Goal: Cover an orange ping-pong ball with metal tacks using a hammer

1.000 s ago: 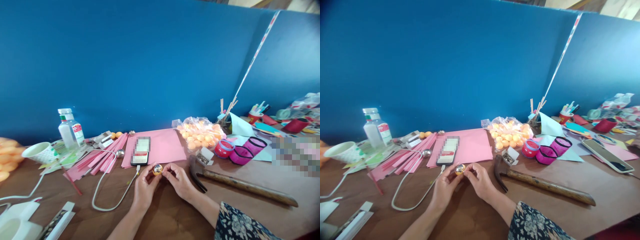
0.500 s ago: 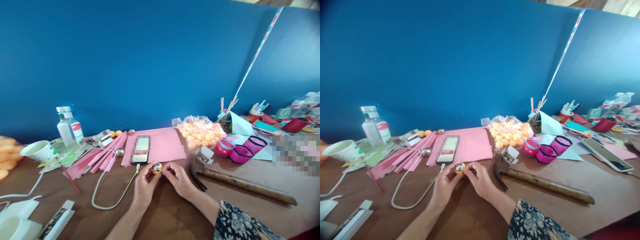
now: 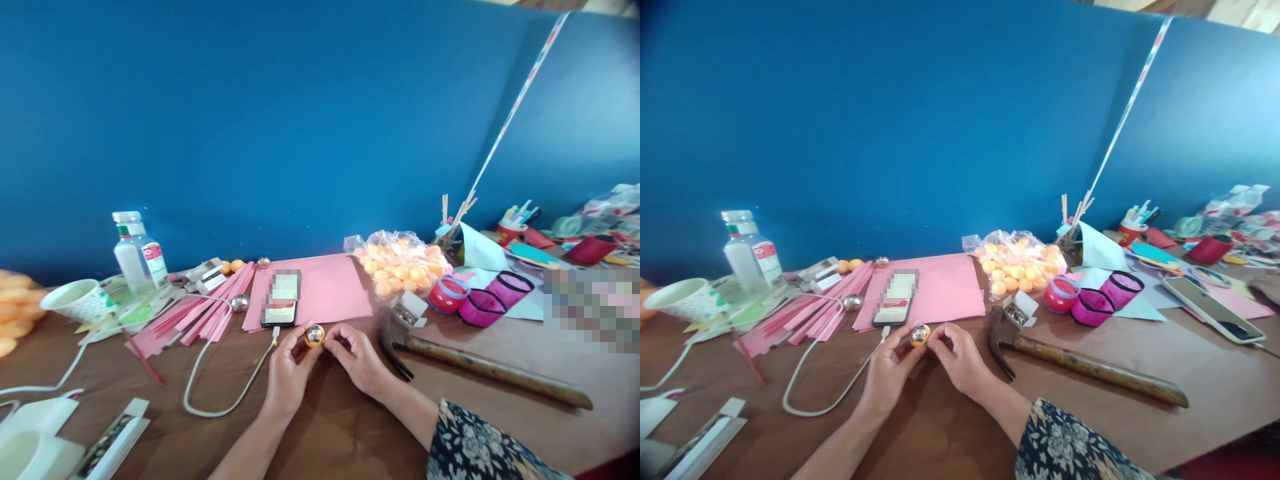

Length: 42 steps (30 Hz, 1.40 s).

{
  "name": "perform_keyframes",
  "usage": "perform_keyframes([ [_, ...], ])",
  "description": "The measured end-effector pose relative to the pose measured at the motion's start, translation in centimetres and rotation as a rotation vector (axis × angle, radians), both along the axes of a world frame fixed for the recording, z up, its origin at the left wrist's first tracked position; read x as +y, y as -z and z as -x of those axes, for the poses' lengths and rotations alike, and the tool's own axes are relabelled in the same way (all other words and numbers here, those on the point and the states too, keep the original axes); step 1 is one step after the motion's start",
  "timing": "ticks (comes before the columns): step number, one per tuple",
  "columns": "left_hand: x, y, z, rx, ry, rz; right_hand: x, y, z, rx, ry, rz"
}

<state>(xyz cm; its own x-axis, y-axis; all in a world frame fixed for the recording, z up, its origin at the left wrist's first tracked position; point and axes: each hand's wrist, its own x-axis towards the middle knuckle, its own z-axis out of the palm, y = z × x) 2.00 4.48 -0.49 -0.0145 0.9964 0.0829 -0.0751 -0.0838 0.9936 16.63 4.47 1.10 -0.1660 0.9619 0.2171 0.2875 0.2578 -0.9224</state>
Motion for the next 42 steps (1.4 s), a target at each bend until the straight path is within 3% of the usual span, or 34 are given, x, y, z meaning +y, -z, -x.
perform_keyframes([
  [30, -0.04, 0.41, 0.16, 0.049, 0.027, -0.015, 0.37, 0.02, -0.36, 0.015, -0.099, 0.065],
  [42, -0.34, 0.19, 0.14, 0.039, 0.032, 0.022, 0.5, 0.4, -0.21, -0.023, -0.028, 0.08],
])
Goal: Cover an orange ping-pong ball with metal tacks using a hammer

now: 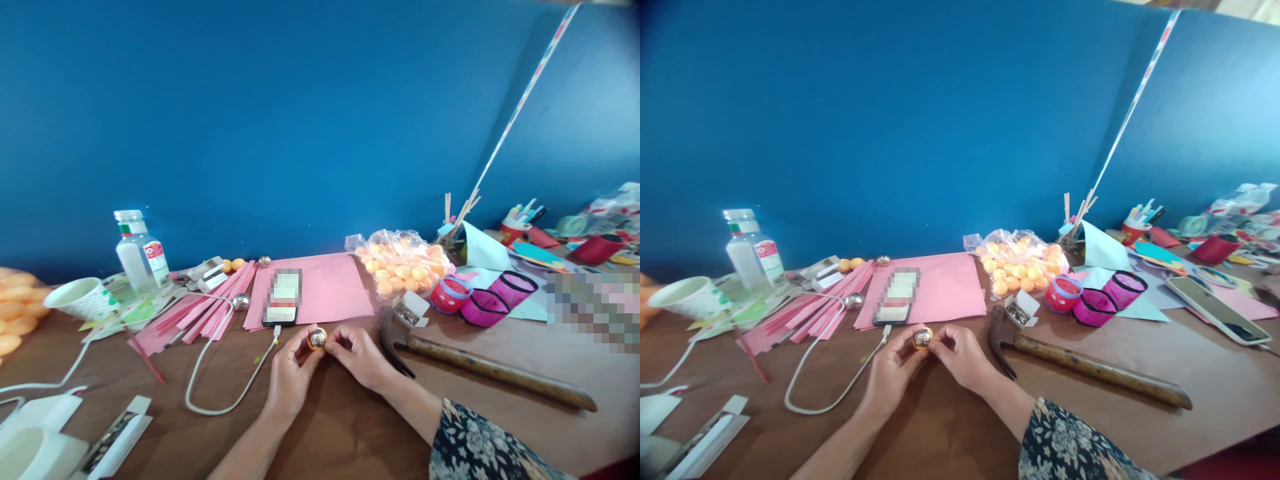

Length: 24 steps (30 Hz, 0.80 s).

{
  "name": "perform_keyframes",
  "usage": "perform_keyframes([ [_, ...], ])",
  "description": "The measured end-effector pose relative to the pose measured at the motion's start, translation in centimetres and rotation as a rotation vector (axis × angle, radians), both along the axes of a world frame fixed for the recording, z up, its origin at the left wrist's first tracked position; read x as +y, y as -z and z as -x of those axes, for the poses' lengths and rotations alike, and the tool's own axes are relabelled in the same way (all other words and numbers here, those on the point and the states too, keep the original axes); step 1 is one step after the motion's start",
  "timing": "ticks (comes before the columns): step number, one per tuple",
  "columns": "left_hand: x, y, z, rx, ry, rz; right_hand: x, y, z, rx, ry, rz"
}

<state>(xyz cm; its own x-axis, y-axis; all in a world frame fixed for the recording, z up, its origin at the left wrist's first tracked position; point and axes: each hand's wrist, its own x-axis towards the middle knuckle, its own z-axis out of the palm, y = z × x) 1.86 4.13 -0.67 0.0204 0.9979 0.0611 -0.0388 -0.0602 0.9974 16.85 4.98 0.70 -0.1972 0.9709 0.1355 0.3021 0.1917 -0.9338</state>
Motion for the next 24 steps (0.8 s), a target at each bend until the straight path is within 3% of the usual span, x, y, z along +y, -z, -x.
perform_keyframes([
  [4, 0.1, 0.2, 0.0, -0.031, 0.019, 0.0, 0.1, 0.1, 0.1, 0.026, 0.061, -0.008],
  [11, 0.1, -0.2, -0.3, -0.108, 0.07, 0.023, 0.2, -0.5, -0.1, 0.293, -0.037, 0.135],
  [24, -0.1, -1.0, -0.3, -0.103, 0.043, 0.061, -0.2, -0.2, 0.2, 0.2, -0.012, 0.044],
])
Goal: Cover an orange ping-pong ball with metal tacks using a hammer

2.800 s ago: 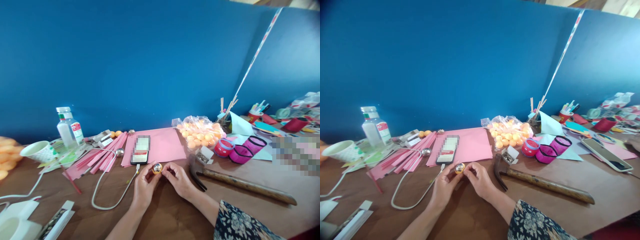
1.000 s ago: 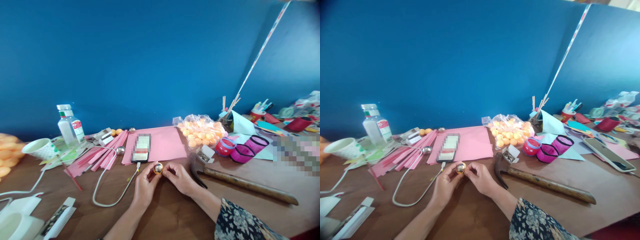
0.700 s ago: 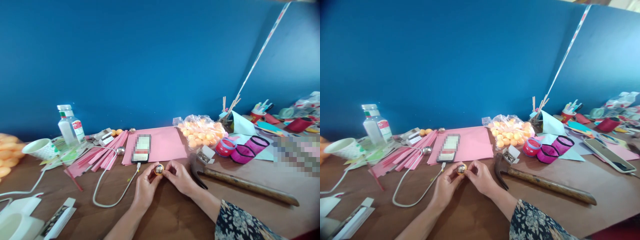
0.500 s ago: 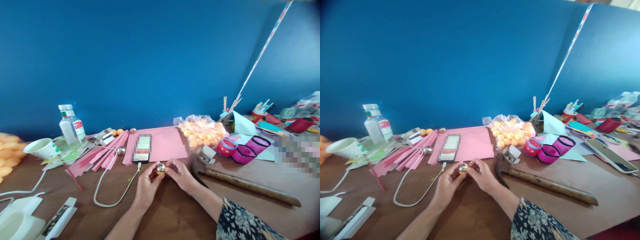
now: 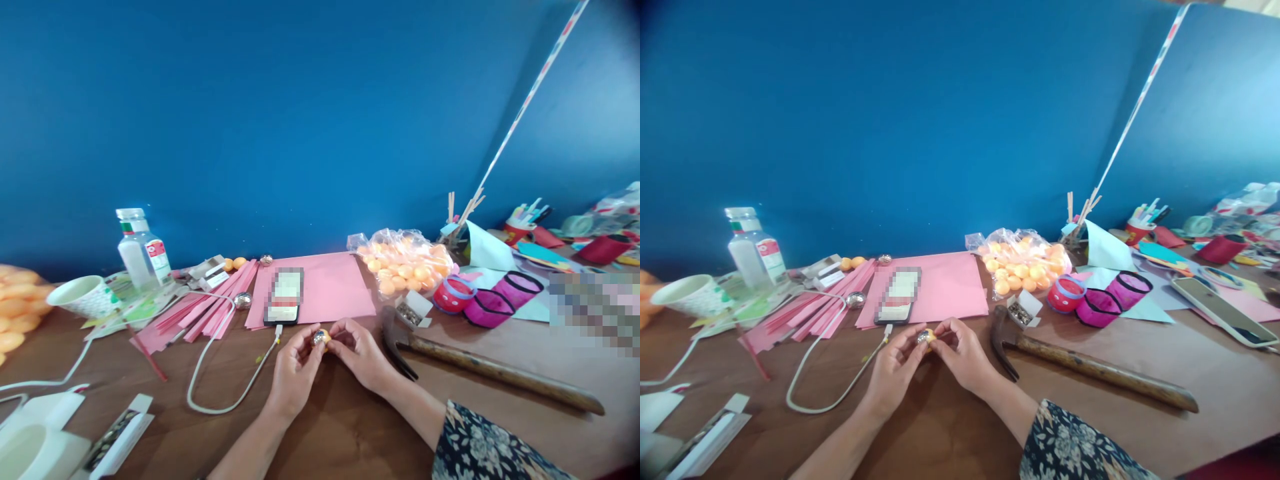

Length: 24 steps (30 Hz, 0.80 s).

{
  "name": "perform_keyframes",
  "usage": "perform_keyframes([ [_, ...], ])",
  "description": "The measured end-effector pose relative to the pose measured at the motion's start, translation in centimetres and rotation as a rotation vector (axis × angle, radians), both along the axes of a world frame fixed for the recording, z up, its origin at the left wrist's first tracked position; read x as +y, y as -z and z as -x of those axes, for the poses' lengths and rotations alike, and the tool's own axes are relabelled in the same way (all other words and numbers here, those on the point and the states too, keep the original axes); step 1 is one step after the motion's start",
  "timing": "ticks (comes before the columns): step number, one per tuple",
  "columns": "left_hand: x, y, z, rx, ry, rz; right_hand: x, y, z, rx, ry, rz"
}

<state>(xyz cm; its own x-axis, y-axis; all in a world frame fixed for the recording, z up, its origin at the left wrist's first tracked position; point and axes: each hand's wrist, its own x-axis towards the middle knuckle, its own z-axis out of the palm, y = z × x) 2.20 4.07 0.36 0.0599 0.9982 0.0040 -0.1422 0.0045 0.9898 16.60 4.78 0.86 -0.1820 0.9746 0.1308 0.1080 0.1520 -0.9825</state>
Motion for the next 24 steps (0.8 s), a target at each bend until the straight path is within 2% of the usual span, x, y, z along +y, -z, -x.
perform_keyframes([
  [7, 0.1, 0.2, 0.2, -0.008, 0.019, -0.007, 0.0, 0.4, 0.0, 0.001, 0.002, -0.028],
  [13, 0.2, 0.6, 0.4, 0.045, -0.047, -0.015, 0.1, 0.6, 0.0, 0.003, 0.023, -0.027],
  [24, -0.2, -0.6, 0.0, 0.056, -0.006, -0.044, -0.2, 0.0, 0.1, 0.005, -0.005, -0.047],
])
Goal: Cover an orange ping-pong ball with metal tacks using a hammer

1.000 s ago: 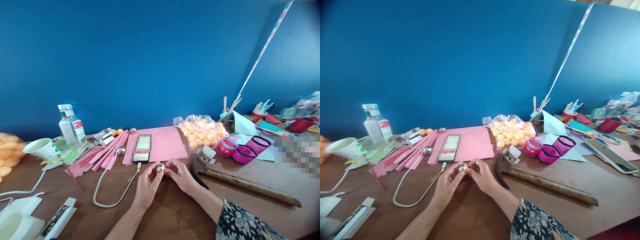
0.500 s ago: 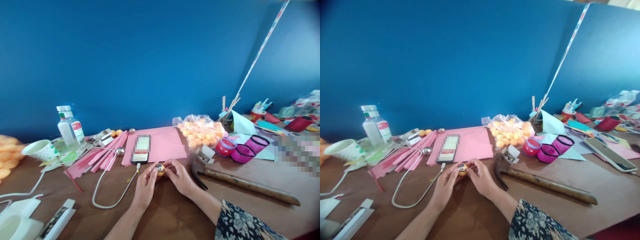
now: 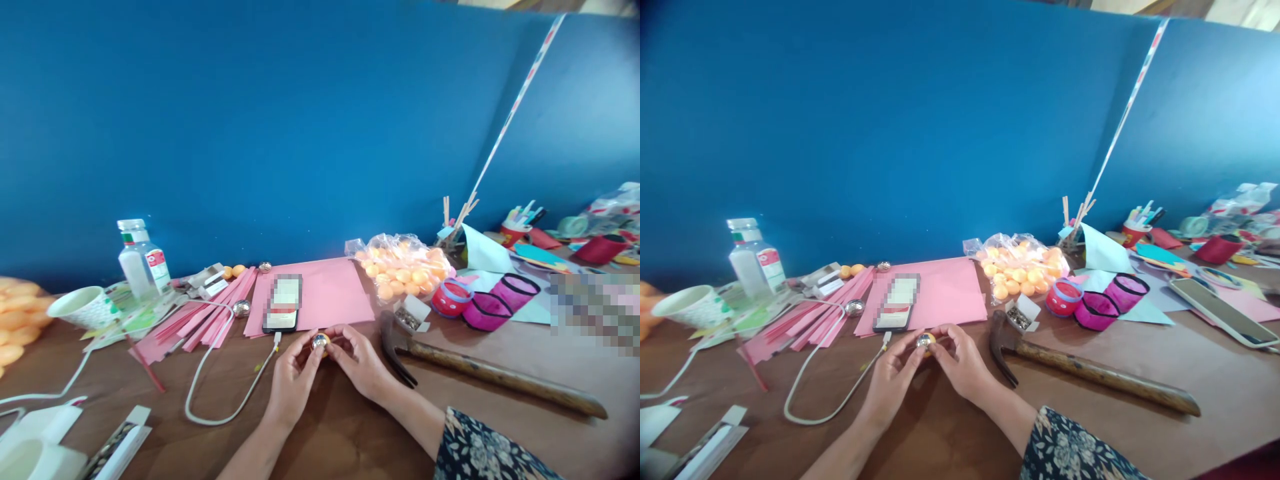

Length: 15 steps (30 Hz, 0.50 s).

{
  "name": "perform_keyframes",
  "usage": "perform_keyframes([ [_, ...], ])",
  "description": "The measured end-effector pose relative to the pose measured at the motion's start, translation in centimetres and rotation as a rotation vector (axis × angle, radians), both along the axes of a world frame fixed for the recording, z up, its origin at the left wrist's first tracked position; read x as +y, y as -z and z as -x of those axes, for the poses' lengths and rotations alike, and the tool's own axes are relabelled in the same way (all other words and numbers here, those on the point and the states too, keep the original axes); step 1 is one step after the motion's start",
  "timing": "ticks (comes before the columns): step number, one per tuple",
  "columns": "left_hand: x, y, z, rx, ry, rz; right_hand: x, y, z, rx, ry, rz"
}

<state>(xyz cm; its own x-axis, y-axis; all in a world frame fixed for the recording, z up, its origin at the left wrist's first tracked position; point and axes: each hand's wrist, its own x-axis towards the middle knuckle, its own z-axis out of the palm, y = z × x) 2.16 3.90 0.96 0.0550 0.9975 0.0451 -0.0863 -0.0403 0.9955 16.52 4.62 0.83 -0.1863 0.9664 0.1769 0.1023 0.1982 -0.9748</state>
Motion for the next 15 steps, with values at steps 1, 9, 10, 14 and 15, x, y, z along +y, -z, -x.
perform_keyframes([
  [1, -0.02, -0.04, 0.0, 0.004, 0.0, -0.005, -0.02, 0.0, -0.02, -0.009, 0.001, -0.006],
  [9, 0.08, 0.05, -0.06, 0.018, 0.018, -0.006, 0.1, 0.13, -0.16, -0.07, 0.003, -0.024],
  [10, 0.11, 0.06, -0.08, 0.023, 0.015, -0.013, 0.06, 0.12, -0.1, -0.075, 0.008, -0.035],
  [14, 0.17, 0.2, -0.1, 0.062, -0.017, -0.063, -0.19, 0.15, 0.2, -0.104, 0.037, -0.087],
  [15, 0.18, 0.26, -0.11, 0.063, -0.024, -0.069, -0.15, 0.17, 0.22, -0.108, 0.036, -0.09],
])
